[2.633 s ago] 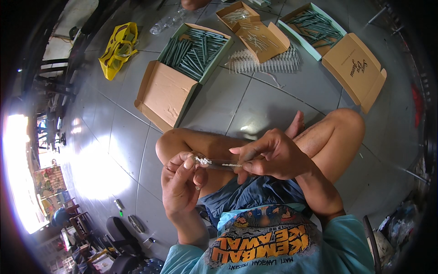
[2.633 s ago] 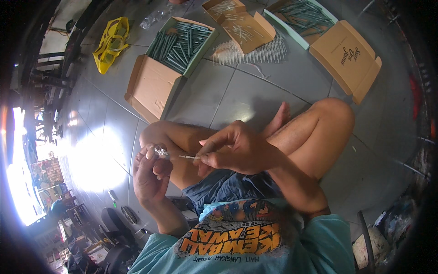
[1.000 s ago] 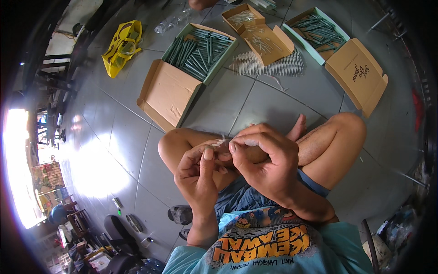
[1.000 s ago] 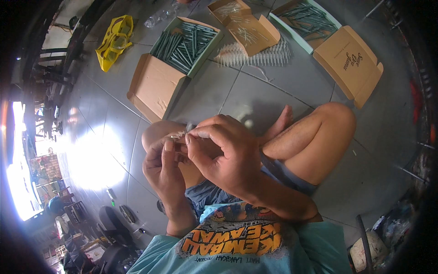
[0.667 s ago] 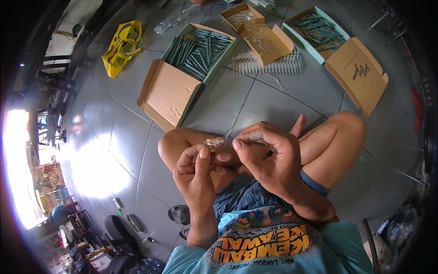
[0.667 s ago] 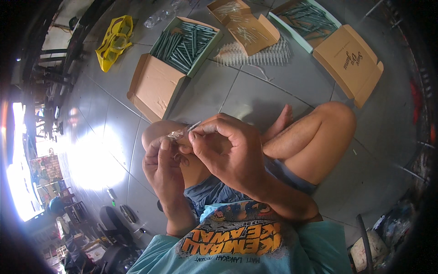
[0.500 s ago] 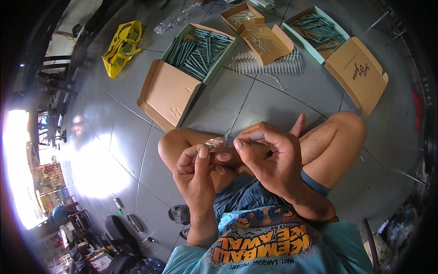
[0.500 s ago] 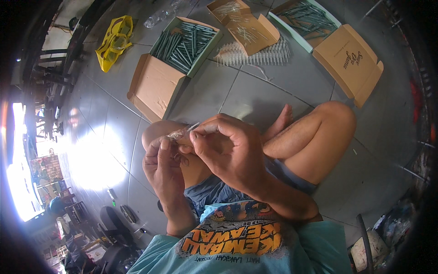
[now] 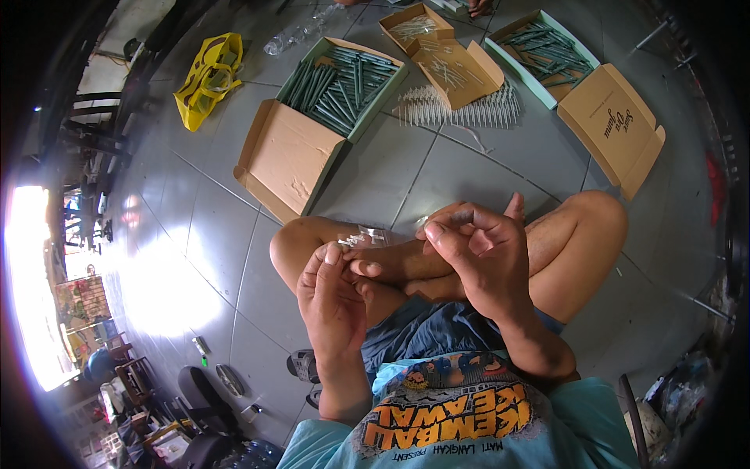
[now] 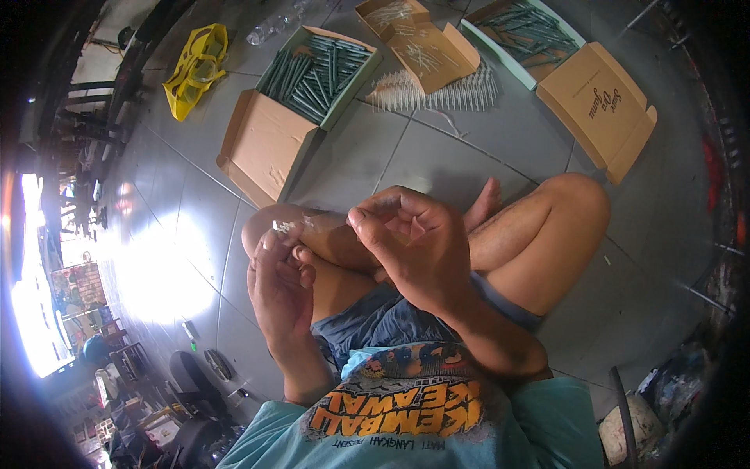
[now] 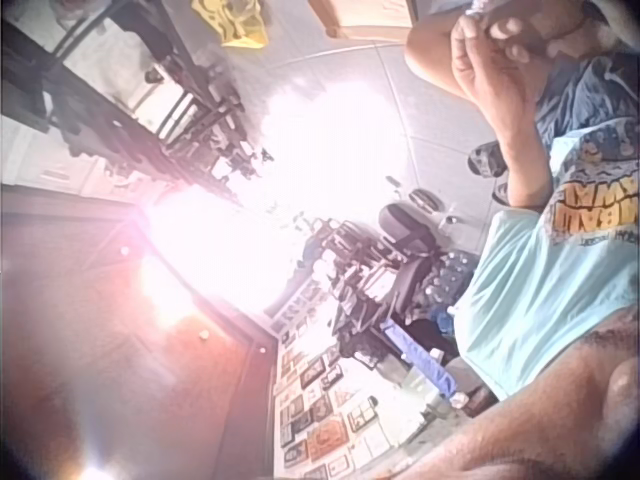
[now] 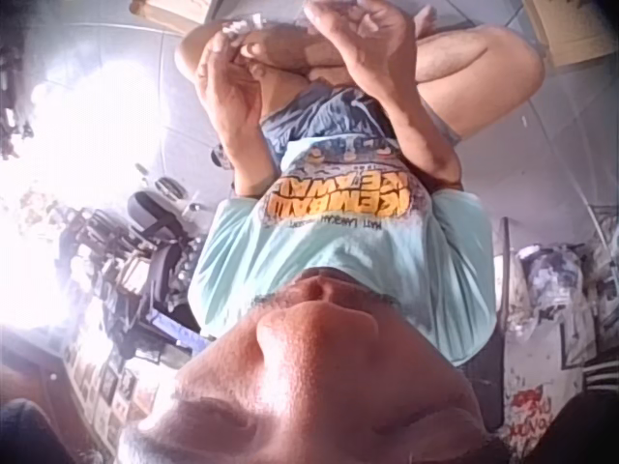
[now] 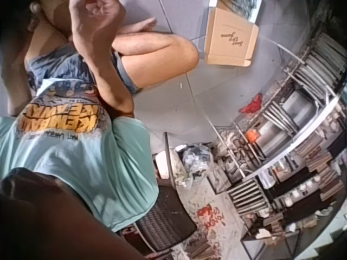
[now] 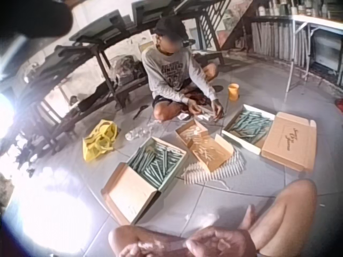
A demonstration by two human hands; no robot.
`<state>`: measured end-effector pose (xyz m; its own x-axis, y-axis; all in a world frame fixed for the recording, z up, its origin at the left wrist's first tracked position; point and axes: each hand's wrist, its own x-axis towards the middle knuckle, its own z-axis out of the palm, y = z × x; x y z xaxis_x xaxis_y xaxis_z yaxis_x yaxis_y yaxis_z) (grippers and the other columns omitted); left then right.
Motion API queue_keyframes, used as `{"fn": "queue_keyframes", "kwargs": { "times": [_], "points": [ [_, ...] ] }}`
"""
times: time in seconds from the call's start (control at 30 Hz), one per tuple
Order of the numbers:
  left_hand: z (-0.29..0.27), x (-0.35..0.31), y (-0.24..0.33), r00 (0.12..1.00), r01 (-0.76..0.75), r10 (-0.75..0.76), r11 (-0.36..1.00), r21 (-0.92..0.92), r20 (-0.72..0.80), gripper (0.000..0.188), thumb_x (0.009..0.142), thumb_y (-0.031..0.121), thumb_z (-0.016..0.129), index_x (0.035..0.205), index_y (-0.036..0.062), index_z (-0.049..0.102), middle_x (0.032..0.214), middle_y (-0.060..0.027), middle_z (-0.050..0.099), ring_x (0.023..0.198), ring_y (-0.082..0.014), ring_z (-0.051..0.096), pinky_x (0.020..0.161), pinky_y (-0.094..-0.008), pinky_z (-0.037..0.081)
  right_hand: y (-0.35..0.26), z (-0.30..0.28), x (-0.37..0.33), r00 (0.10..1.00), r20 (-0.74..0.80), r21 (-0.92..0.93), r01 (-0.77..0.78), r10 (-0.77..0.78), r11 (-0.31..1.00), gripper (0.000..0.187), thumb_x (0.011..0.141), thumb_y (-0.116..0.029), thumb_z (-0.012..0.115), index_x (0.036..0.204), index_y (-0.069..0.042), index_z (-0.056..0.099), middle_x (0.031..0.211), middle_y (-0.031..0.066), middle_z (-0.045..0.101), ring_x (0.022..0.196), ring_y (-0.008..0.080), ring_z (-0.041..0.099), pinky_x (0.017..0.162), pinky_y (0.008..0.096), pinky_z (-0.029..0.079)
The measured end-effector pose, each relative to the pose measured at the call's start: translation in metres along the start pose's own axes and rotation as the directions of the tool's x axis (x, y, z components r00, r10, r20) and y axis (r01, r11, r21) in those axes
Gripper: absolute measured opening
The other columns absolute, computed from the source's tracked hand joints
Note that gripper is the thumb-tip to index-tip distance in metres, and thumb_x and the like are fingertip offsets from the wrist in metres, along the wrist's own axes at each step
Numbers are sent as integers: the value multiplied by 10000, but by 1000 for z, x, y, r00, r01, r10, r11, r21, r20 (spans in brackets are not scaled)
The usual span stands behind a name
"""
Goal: The person assembles small white plastic components by joining multiple pieces by hand and then inserting a metal rod into a green plastic tube.
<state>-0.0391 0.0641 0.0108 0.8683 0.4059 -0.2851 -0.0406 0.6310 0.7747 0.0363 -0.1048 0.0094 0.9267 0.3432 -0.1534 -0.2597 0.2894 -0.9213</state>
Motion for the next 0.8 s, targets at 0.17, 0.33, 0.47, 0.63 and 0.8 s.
{"fn": "queue_keyframes", "kwargs": {
  "times": [0.17, 0.33, 0.47, 0.63, 0.8],
  "points": [
    [0, -1, 2, 1000, 8, -6, 996, 88, -20, 216, 1020, 215, 517, 1120, 33, 578, 1078, -135, 693, 806, -141, 669, 520, -194, 473, 3, -5, 0, 999, 2, 31, -43, 43, 999, 138, 923, -129, 673, 966, 2, 661, 855, 27, 667, 822, 69, 632, 748, 209, 505],
    [-2, -1, 3, 1000, 5, -4, 995, 96, -2, 214, 1024, 228, 513, 1126, 52, 580, 1086, -130, 693, 821, -143, 675, 526, -195, 477, 3, -7, 1, 1000, -5, 30, -21, 21, 999, 134, 922, -130, 676, 967, -4, 666, 882, 30, 672, 819, 73, 633, 756, 214, 510],
    [-2, 0, 2, 1000, 8, -8, 999, 40, -3, 211, 1031, 205, 495, 1121, 33, 579, 1089, -151, 689, 831, -164, 686, 528, -202, 501, 3, -10, 2, 1000, -15, 24, -11, 11, 1000, 120, 922, -122, 676, 965, -10, 672, 889, 30, 676, 817, 73, 632, 763, 219, 512],
    [-4, -1, 3, 1000, 12, -11, 998, 62, -15, 211, 1025, 222, 509, 1138, 57, 576, 1101, -134, 683, 827, -155, 679, 528, -198, 488, 2, -9, 2, 999, -38, -1, 11, -11, 1000, 105, 929, -96, 638, 926, 6, 664, 882, 61, 687, 782, 84, 628, 776, 229, 490],
    [-6, 0, 4, 1000, 10, -10, 998, 57, -5, 213, 1023, 217, 510, 1146, 55, 572, 1103, -140, 681, 835, -162, 679, 530, -201, 493, 4, -13, 2, 1000, -28, 58, 13, -12, 998, 118, 917, -109, 683, 974, -6, 673, 893, 33, 680, 810, 77, 634, 786, 220, 507]
  ]
}}
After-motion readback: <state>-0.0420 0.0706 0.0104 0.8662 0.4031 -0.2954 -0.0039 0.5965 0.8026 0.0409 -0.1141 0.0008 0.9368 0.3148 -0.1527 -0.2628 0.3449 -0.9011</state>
